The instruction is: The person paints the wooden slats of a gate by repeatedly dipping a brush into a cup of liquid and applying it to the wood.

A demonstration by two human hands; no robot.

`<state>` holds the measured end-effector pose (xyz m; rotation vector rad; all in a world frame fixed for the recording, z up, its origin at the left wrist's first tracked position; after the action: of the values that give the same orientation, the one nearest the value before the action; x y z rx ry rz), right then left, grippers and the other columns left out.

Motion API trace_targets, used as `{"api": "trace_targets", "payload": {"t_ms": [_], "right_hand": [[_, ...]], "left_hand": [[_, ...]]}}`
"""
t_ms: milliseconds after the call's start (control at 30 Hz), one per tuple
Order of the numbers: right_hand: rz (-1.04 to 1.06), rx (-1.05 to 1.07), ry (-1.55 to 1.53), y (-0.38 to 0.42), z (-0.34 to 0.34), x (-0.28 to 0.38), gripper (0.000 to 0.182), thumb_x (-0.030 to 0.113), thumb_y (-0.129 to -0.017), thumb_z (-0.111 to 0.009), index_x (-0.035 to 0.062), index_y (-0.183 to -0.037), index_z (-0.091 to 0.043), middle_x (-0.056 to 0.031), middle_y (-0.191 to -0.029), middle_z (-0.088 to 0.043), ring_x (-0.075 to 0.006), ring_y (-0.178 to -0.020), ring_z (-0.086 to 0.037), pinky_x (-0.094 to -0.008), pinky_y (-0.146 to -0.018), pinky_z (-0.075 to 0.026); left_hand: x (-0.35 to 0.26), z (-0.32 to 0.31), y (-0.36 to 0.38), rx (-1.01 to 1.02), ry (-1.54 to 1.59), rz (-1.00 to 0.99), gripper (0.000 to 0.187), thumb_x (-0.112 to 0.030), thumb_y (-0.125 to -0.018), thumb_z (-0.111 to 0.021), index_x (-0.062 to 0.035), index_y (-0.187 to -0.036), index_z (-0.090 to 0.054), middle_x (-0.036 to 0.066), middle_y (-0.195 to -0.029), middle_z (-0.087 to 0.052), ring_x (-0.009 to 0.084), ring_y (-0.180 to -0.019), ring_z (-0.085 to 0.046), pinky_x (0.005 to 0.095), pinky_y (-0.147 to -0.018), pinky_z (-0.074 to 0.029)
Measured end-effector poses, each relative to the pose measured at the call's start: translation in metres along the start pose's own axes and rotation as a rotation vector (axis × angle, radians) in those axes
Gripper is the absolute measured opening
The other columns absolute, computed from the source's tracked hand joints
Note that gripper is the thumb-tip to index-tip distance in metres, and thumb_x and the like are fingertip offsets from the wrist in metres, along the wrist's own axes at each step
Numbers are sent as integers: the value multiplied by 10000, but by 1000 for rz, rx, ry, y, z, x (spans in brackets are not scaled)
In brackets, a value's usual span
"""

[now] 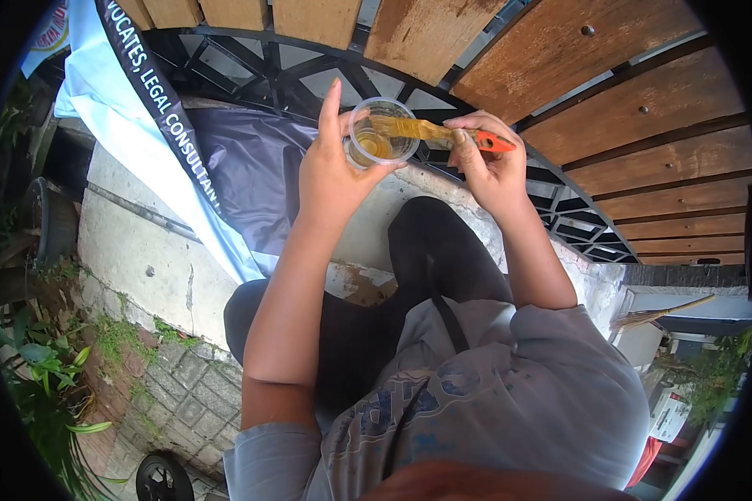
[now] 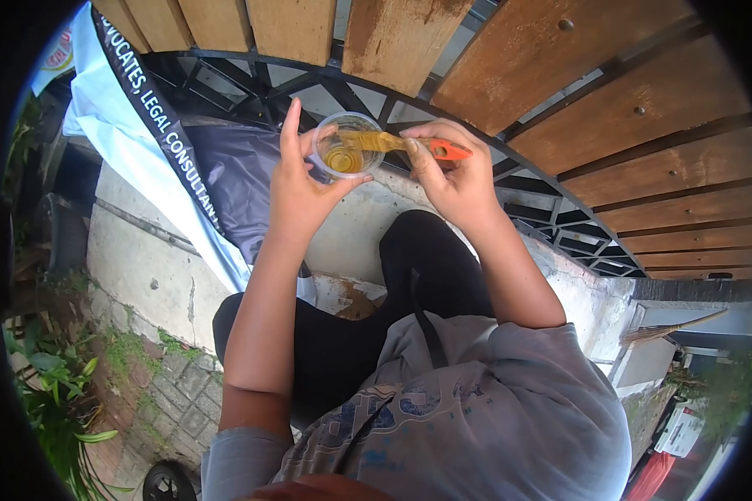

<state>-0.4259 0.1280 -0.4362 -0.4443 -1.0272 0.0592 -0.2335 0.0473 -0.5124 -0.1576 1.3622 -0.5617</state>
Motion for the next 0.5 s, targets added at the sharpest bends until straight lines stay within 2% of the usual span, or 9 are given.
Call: {"api": "trace_targets", "payload": {"t_ms": [67,133,167,267,300,400,433,500], "right_hand": [[74,1,99,-1,6,-3,165,125,-1025,-699,-32,-1057,-739,-67,-926,-702,-108,-742,-656,-250,-655,-516],[-75,-69,-19,0,16,-15,146,122,-1018,-706,-19,-1023,-739,-65,-896,-704,-118,-760,-656,-266,-677,-516],[-38,-40,99,-3,13,-9,127,114,-1004,-715,-9,-989,-738,-67,-869,-702,-127,-764,-658,-277,-686,-515],[39,-58,149,-7,17,-4,116,107,-996,-716,-4,-970,-738,-69,-846,-698,-129,-754,-658,-279,-676,-510],[27,-6,200,-8,12,2,132,118,-996,-716,-4,-949,-734,-74,-839,-698,-140,-748,-661,-286,-680,-511],[6,-34,134,-9,12,-3,140,127,-991,-722,-5,-942,-730,-78,-831,-697,-149,-744,-659,-294,-682,-513],[155,38,290,-11,4,11,154,136,-988,-727,-8,-935,-725,-84,-823,-694,-158,-740,-656,-297,-682,-514],[110,13,258,-12,7,9,159,136,-987,-727,-12,-929,-722,-90,-824,-696,-163,-735,-657,-300,-677,-515]], "left_hand": [[-1,-1,-2,-29,-24,-46,1302,-165,-665,-1006,-84,-1660,-171,192,-1265,-727,314,-1169,-723,402,-1013,-572],[1,-3,-2,-26,-27,-34,1306,-167,-659,-1009,-83,-1659,-175,196,-1264,-727,316,-1168,-724,404,-1012,-573],[2,-5,-3,-21,-33,-23,1309,-168,-654,-1013,-82,-1658,-178,201,-1263,-726,318,-1168,-725,407,-1010,-573],[2,-7,-1,-16,-64,-20,1301,-200,-661,-1011,-83,-1657,-182,190,-1258,-731,321,-1167,-726,411,-1006,-574],[1,-6,-1,-18,-67,-18,1301,-200,-661,-1011,-83,-1657,-182,190,-1258,-731,321,-1167,-726,411,-1006,-574],[-3,-10,1,10,-133,-42,1275,-249,-681,-998,-87,-1658,-195,158,-1257,-739,313,-1162,-730,413,-995,-576],[-3,-11,2,14,-152,-48,1260,-273,-690,-990,-90,-1658,-204,142,-1254,-741,308,-1162,-730,410,-986,-578],[-4,-13,4,25,-174,-52,1245,-297,-700,-983,-93,-1658,-214,127,-1252,-744,304,-1162,-730,407,-978,-580]]}}
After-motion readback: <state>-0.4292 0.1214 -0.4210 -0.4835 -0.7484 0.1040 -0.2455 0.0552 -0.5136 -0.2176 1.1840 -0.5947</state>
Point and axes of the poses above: each hand's wrist, its own y-axis away from the middle knuckle, its own z-axis out of the back of the hand, x = y × z, the point moved 8 cm from there along -y, towards the middle knuckle
